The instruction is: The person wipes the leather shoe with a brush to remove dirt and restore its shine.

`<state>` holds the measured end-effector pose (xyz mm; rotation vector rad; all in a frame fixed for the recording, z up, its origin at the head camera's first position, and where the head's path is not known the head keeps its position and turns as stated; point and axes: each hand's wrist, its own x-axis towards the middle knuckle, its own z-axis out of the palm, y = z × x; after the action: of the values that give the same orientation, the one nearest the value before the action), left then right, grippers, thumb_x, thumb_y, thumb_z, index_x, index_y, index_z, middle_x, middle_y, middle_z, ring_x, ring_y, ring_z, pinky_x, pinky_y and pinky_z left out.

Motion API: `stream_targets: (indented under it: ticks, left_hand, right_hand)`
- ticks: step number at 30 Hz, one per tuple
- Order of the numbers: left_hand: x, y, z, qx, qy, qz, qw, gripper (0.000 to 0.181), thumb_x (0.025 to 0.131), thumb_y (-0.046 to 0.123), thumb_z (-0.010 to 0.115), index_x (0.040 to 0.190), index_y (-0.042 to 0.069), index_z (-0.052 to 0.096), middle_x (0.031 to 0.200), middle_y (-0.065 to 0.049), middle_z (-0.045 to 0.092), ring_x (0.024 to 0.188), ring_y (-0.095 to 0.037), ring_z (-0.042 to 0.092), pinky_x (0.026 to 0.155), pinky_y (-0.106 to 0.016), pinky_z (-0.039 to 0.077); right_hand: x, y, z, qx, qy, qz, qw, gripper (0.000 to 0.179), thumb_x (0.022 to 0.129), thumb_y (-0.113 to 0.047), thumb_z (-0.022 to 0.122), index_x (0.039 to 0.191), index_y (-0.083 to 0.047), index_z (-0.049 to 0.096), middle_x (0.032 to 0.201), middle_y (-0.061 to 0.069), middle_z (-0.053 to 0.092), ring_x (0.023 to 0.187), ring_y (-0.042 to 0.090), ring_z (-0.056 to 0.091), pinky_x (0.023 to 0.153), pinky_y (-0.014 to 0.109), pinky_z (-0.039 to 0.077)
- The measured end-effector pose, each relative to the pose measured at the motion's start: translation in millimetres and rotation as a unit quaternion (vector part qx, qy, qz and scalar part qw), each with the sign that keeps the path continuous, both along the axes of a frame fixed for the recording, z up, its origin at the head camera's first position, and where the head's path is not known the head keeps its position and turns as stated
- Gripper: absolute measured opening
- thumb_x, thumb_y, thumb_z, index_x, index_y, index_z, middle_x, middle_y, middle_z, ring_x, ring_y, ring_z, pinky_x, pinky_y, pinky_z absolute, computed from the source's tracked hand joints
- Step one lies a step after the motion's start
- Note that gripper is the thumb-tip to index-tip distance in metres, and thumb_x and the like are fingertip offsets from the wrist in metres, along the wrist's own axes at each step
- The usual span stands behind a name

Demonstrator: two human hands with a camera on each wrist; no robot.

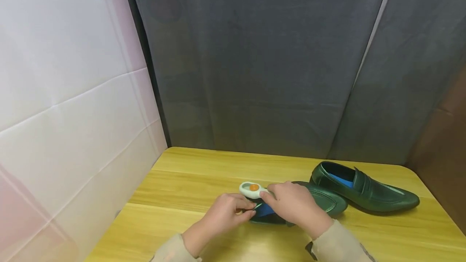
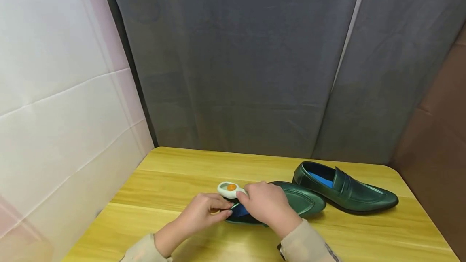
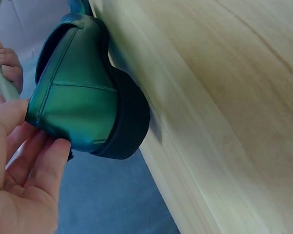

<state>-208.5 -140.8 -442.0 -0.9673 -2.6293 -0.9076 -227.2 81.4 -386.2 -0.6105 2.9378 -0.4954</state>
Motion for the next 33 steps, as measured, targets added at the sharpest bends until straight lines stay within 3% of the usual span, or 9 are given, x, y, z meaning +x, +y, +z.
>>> stream_targets:
  ticks: [6,10,14,19,23,28,33]
  left_hand:
    - [0.8,2.0,-0.2,0.010,-0.017,0.006,0.9998,0.016,0.093,0.018,0.075,0.105,0.010,0.080,0.099,-0.001,0.077,0.083,0.000,0.066,0.068,-0.011,0.054]
    - [-2.3,2.0,3.1,0.014,-0.027,0.011,0.9995,0.016,0.092,0.019,0.076,0.105,0.010,0.081,0.096,-0.001,0.077,0.078,0.002,0.064,0.065,-0.012,0.052]
    - [-5.0,1.6,4.2,0.013,-0.031,0.023,0.9992,0.016,0.091,0.019,0.077,0.104,0.011,0.081,0.095,-0.001,0.078,0.072,0.004,0.060,0.062,-0.012,0.050]
    - [-5.4,2.0,4.3,0.013,-0.042,0.020,0.9988,0.017,0.091,0.019,0.077,0.105,0.011,0.081,0.094,-0.001,0.078,0.072,0.005,0.058,0.060,-0.012,0.049]
    - [-6.4,3.2,4.5,0.007,-0.046,0.013,0.9988,0.018,0.092,0.021,0.076,0.106,0.012,0.081,0.093,0.001,0.077,0.071,0.006,0.057,0.059,-0.012,0.048]
    - [-7.0,3.7,5.5,0.010,-0.057,0.009,0.9983,0.019,0.093,0.022,0.075,0.108,0.011,0.080,0.094,0.000,0.077,0.072,0.006,0.058,0.059,-0.012,0.049]
    - [-5.5,3.7,7.0,0.020,-0.077,0.014,0.9967,0.019,0.093,0.021,0.075,0.108,0.011,0.080,0.094,0.000,0.077,0.073,0.005,0.059,0.062,-0.014,0.051]
  right_hand:
    - [5.7,5,2.0,0.013,0.026,-0.005,0.9996,0.035,0.102,-0.052,0.052,0.087,-0.024,0.067,0.062,-0.007,0.052,0.054,0.014,0.048,0.050,0.033,0.037]
    - [-1.9,16,2.0,0.025,0.036,-0.024,0.9988,0.035,0.101,-0.052,0.053,0.087,-0.023,0.067,0.059,-0.005,0.051,0.052,0.015,0.046,0.048,0.032,0.035]
    - [-11.2,31,0.5,0.025,0.015,-0.056,0.9980,0.037,0.102,-0.053,0.051,0.088,-0.022,0.065,0.061,-0.002,0.051,0.052,0.017,0.047,0.047,0.032,0.034]
    - [-17.1,54,-3.6,-0.009,-0.032,-0.099,0.9945,0.042,0.102,-0.057,0.048,0.097,-0.021,0.069,0.063,0.000,0.048,0.052,0.017,0.040,0.046,0.031,0.027]
    - [-18.8,65,-6.3,-0.037,-0.062,-0.110,0.9913,0.052,0.101,-0.064,0.043,0.109,-0.021,0.070,0.065,0.000,0.046,0.053,0.016,0.035,0.046,0.030,0.024]
    - [-20.9,69,-7.6,-0.039,-0.056,-0.109,0.9917,0.054,0.101,-0.065,0.041,0.107,-0.020,0.068,0.064,0.000,0.045,0.052,0.016,0.034,0.045,0.029,0.023]
    - [-22.6,76,-9.3,-0.025,-0.041,-0.112,0.9925,0.056,0.102,-0.063,0.040,0.115,-0.016,0.068,0.066,0.001,0.046,0.053,0.016,0.036,0.046,0.031,0.027]
